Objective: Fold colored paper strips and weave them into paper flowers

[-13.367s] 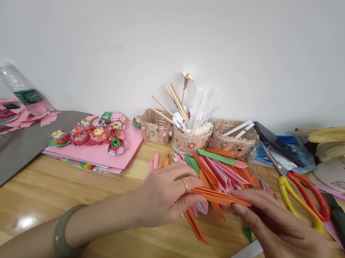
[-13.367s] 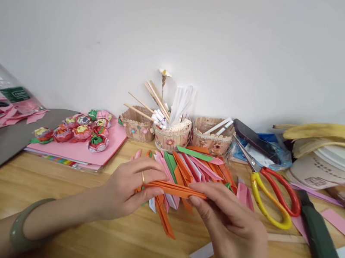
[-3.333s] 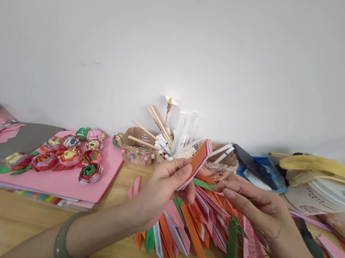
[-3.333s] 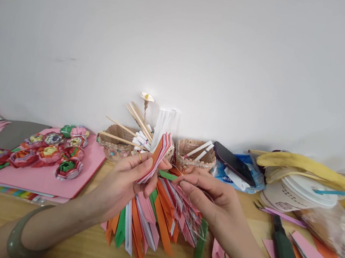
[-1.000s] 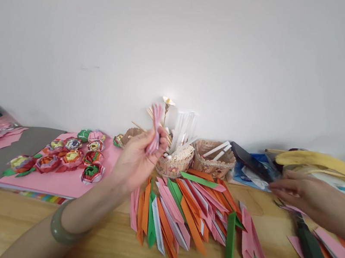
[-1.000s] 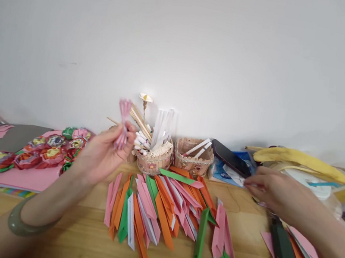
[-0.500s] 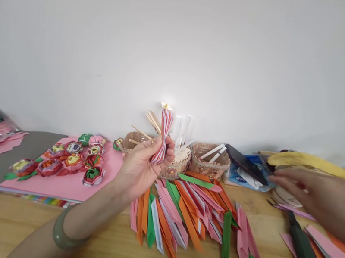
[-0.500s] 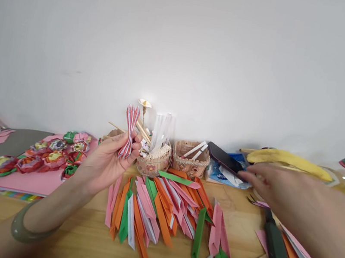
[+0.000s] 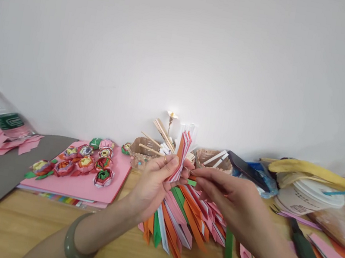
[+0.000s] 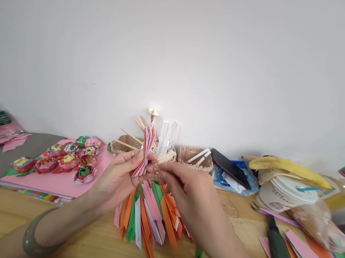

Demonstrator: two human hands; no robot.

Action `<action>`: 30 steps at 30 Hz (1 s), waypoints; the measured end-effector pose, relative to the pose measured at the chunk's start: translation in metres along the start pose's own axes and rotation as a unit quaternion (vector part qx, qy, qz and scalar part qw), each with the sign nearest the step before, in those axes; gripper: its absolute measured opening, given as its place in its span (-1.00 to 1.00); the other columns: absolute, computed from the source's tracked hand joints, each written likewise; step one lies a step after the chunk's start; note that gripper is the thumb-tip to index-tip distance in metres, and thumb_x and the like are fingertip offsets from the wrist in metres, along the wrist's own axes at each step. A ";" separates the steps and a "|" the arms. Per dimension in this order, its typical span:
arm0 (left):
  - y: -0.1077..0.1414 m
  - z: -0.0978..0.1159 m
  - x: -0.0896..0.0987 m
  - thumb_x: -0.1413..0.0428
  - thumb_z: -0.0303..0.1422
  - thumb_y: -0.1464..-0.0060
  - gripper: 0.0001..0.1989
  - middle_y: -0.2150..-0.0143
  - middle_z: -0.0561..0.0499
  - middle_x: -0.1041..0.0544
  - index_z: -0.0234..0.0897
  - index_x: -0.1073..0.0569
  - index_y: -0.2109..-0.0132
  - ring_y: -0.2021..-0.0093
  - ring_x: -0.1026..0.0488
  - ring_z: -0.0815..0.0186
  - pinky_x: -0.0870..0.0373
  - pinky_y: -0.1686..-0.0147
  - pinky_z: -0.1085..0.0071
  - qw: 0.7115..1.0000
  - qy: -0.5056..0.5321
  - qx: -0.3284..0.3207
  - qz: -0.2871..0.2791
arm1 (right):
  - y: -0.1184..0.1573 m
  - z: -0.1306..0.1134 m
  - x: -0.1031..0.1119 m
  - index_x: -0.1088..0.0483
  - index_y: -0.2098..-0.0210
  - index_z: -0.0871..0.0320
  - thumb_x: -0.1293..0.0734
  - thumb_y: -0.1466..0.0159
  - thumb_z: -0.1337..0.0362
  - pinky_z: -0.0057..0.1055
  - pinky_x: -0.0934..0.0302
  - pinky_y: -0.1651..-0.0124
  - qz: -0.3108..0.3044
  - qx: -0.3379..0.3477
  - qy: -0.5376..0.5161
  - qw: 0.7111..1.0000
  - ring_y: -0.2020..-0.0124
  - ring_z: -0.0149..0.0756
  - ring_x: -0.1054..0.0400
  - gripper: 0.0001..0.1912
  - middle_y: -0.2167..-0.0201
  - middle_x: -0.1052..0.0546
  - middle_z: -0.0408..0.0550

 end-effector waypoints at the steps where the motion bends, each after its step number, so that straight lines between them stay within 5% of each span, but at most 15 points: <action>1: 0.001 0.001 0.001 -0.11 -0.41 -0.01 -0.86 0.45 0.02 -0.47 -0.41 -0.51 0.39 0.47 -0.38 0.52 -0.38 0.40 0.61 1.000 0.006 0.001 0.006 | 0.002 0.000 0.002 -0.43 0.28 0.10 -0.15 -0.24 0.25 -0.48 -0.21 0.41 0.004 -0.005 0.016 1.000 0.45 -0.35 -0.37 -0.77 0.43 -0.52 -0.13; 7: 0.000 0.000 0.005 -0.05 -0.49 -0.05 -0.85 0.42 0.01 -0.46 -0.44 -0.50 0.40 0.49 -0.38 0.52 -0.40 0.41 0.61 0.998 0.053 0.021 0.034 | 0.012 0.006 0.010 -0.41 0.39 0.12 -0.13 -0.22 0.19 -0.50 -0.09 0.53 -0.033 -0.045 0.068 0.996 0.61 -0.41 -0.22 -0.74 0.62 -0.40 -0.18; 12: -0.008 0.015 0.024 -0.03 -0.51 -0.06 -0.85 0.40 0.02 -0.48 -0.40 -0.48 0.40 0.47 -0.40 0.52 -0.40 0.40 0.62 0.992 0.068 -0.055 0.095 | 0.025 0.041 0.030 -0.42 0.41 0.14 -0.16 -0.17 0.07 -0.51 -0.01 0.62 -0.044 -0.135 0.038 0.989 0.66 -0.42 -0.15 -0.69 0.67 -0.37 -0.18; 18: -0.006 -0.019 0.008 -0.09 -0.42 -0.03 -0.86 0.37 -0.04 -0.49 -0.42 -0.51 0.38 0.49 -0.36 0.51 -0.37 0.41 0.58 0.999 -0.017 0.047 -0.019 | 0.043 0.066 0.067 -0.45 0.43 0.13 -0.31 -0.02 -0.06 -0.49 -0.01 0.66 0.059 -0.240 -0.082 0.965 0.70 -0.47 -0.13 -0.63 0.53 -0.50 -0.07; 23: -0.002 -0.052 -0.026 -0.14 -0.39 0.03 -0.88 0.32 -0.04 -0.49 -0.38 -0.52 0.39 0.50 -0.34 0.51 -0.35 0.40 0.55 0.988 -0.001 0.118 -0.103 | 0.045 0.063 0.069 -0.48 0.47 0.14 -0.36 0.02 -0.05 -0.51 0.15 0.66 0.128 -0.244 -0.100 0.956 0.68 -0.49 0.03 -0.64 0.74 -0.21 -0.23; 30: -0.008 -0.052 -0.049 -0.15 -0.37 0.04 -0.83 0.33 -0.03 -0.48 -0.36 -0.53 0.28 0.48 -0.32 0.50 -0.32 0.37 0.52 0.986 0.011 0.103 -0.130 | 0.041 0.055 0.053 -0.51 0.51 0.17 -0.37 0.08 -0.10 -0.49 0.12 0.61 0.088 -0.245 -0.086 0.962 0.66 -0.48 0.00 -0.57 0.74 -0.24 -0.23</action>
Point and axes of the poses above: each hand's wrist, its own y-axis away from the middle knuckle, its own x-axis out of the back of the hand, z = x × y, the point moved 5 cm from there along -y, towards the middle knuckle
